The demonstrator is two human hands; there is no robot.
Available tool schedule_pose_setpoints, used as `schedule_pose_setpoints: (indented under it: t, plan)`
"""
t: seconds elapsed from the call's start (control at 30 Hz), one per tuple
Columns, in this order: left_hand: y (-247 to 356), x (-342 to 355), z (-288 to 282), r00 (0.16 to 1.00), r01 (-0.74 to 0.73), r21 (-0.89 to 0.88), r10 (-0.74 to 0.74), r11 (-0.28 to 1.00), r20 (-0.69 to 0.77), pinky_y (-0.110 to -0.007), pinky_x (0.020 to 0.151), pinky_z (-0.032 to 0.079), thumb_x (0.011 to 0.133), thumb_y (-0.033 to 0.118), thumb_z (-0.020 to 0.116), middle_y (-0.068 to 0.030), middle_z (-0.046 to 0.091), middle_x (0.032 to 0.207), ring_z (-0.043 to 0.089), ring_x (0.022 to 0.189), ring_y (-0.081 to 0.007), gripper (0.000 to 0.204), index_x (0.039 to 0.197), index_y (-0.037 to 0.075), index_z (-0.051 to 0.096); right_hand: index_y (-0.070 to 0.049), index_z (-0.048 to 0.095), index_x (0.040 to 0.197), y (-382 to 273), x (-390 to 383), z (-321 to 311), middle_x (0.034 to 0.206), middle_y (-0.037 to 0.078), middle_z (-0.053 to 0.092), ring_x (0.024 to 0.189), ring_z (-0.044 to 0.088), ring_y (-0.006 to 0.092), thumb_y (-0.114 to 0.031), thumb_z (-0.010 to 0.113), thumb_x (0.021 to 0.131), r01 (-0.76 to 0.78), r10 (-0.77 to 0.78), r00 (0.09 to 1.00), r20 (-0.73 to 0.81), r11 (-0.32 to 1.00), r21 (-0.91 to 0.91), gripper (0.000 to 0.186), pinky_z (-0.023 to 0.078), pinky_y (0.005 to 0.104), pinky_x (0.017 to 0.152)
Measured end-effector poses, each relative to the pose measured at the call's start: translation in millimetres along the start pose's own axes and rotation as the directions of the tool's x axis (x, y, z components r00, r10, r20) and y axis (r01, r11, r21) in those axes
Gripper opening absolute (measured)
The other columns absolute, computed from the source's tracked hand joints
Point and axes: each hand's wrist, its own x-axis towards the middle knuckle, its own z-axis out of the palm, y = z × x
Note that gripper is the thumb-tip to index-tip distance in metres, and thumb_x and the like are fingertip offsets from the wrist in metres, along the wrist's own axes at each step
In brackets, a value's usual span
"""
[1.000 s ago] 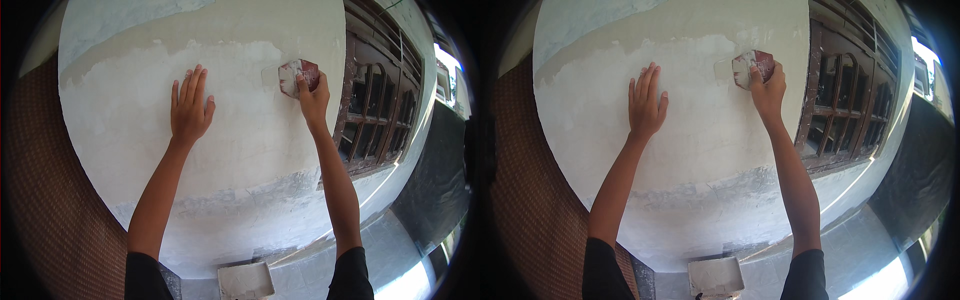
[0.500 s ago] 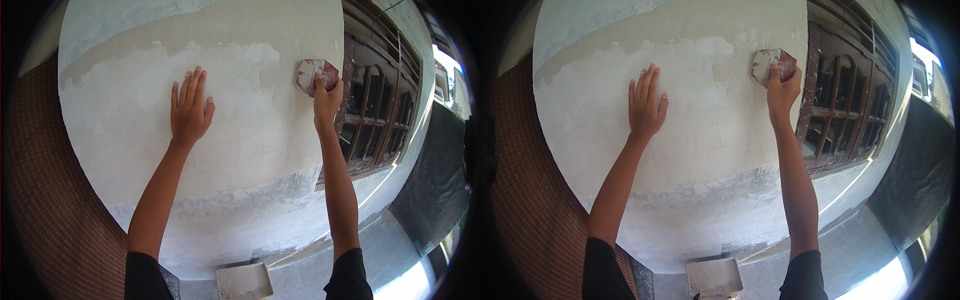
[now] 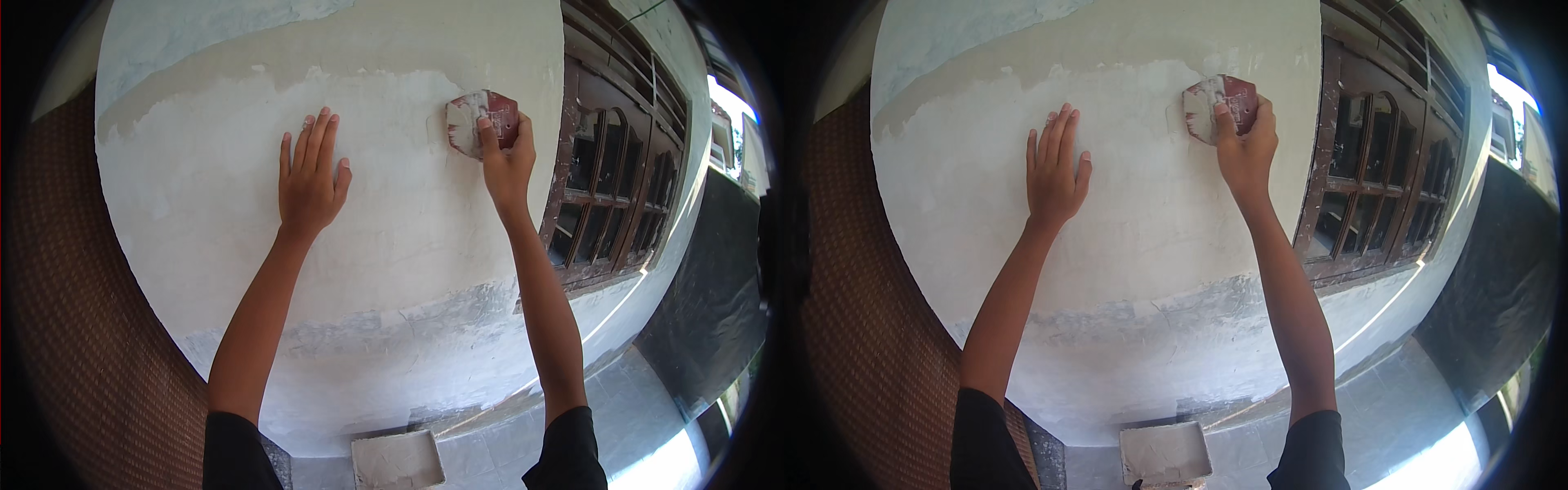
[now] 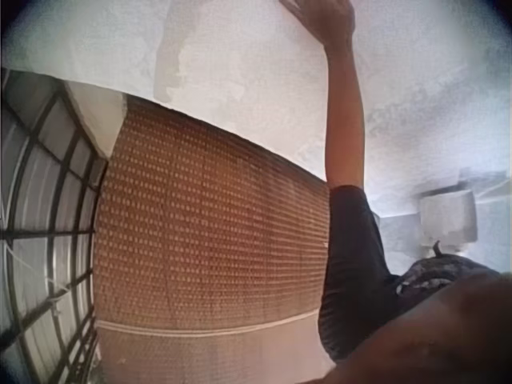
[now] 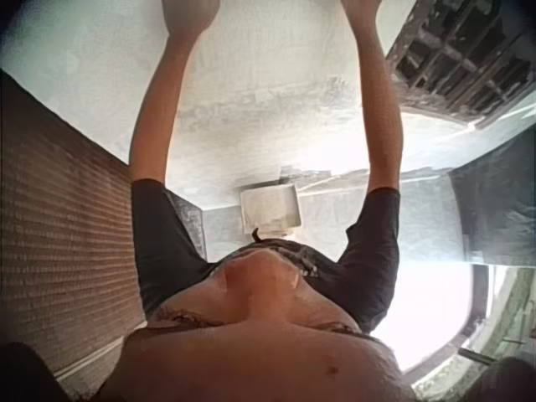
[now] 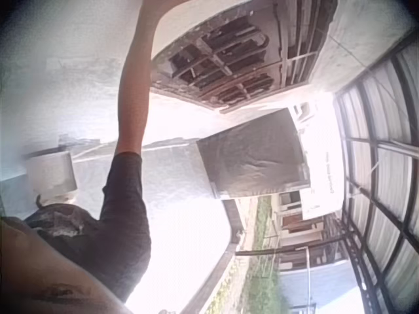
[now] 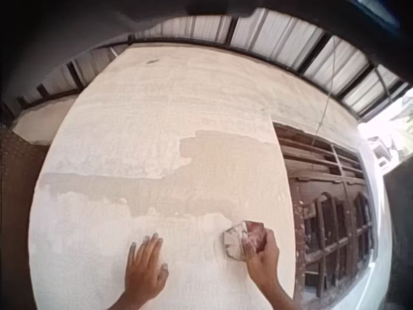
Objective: The person applies wall filler to a wall using a putty knife to patch cracks or imperfections.
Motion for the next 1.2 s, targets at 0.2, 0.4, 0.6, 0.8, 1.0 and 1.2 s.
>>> schedule_pose_setpoints:
  t: [0.2, 0.4, 0.6, 0.8, 1.0, 1.2]
  plan:
    - [-0.8, 0.3, -2.9, 1.0, -0.018, -0.012, 0.018, 1.0, -0.006, -0.05, 0.121, 0.021, 0.092, 0.016, 0.053, -0.005, 0.038, 0.158, 0.036, 0.145, -0.024, 0.063, 0.152, 0.011, 0.037, 0.004, 0.055, 0.123, 20.6, 7.1, -1.9, 0.107, 0.019, 0.063, 0.095, 0.063, 0.0312, -0.019, 0.068, 0.091, -0.134, 0.125, 0.99, -0.066, 0.98, -0.15, 0.041, 0.049, 0.041, 0.086]
    - [-0.1, -0.7, -2.2, 1.0, -0.001, 0.003, 0.001, 1.0, 0.003, -0.05, 0.121, 0.021, 0.092, 0.016, 0.053, -0.0049, 0.038, 0.158, 0.035, 0.146, -0.0241, 0.063, 0.153, 0.011, 0.036, 0.005, 0.054, 0.119, 17.7, -2.1, -11.3, 0.107, 0.016, 0.066, 0.094, 0.065, 0.0212, -0.018, 0.066, 0.094, -0.152, 0.16, 0.974, -0.16, 0.986, 0.064, 0.037, 0.051, 0.0324, 0.085]
    - [-1.0, -0.7, -4.1, 1.0, -0.011, 0.0, 0.011, 1.0, 0.021, -0.05, 0.121, 0.02, 0.093, 0.017, 0.051, -0.0053, 0.038, 0.158, 0.035, 0.146, -0.0241, 0.062, 0.153, 0.011, 0.036, 0.003, 0.053, 0.124, 22.8, -27.5, 0.5, 0.107, 0.02, 0.061, 0.095, 0.062, 0.0306, -0.022, 0.067, 0.093, -0.155, 0.15, 0.988, -0.048, 0.98, -0.127, 0.042, 0.049, 0.0409, 0.087]
    - [-0.7, -0.8, -3.6, 1.0, 0.0, 0.027, 0.0, 1.0, 0.014, -0.05, 0.121, 0.02, 0.093, 0.018, 0.05, -0.0051, 0.038, 0.158, 0.035, 0.146, -0.0236, 0.062, 0.153, 0.011, 0.036, 0.005, 0.054, 0.119, 17.2, -19.3, -13.6, 0.11, 0.017, 0.063, 0.093, 0.064, 0.0187, -0.019, 0.067, 0.095, -0.262, 0.283, 0.901, -0.329, 0.959, 0.106, 0.037, 0.051, 0.0338, 0.085]
    - [-0.1, 0.3, -4.5, 1.0, -0.013, 0.022, 0.012, 1.0, 0.009, -0.049, 0.121, 0.021, 0.094, 0.019, 0.051, -0.0044, 0.038, 0.158, 0.037, 0.144, -0.0234, 0.061, 0.152, 0.011, 0.037, 0.004, 0.056, 0.116, 25.9, -27.6, -10.2, 0.102, 0.015, 0.065, 0.093, 0.063, 0.019, -0.019, 0.069, 0.093, -0.161, 0.151, 0.983, -0.106, 0.983, -0.089, 0.036, 0.05, 0.0346, 0.084]
    - [0.1, -0.2, -2.2, 1.0, -0.003, 0.051, 0.003, 0.999, -0.002, -0.048, 0.121, 0.022, 0.094, 0.021, 0.051, -0.0033, 0.039, 0.157, 0.039, 0.144, -0.0221, 0.06, 0.152, 0.012, 0.038, 0.004, 0.053, 0.12, 26.5, -25.1, -25.3, 0.105, 0.012, 0.063, 0.094, 0.062, 0.0166, -0.016, 0.066, 0.095, -0.197, 0.218, 0.949, -0.226, 0.974, 0.111, 0.034, 0.05, 0.0302, 0.084]
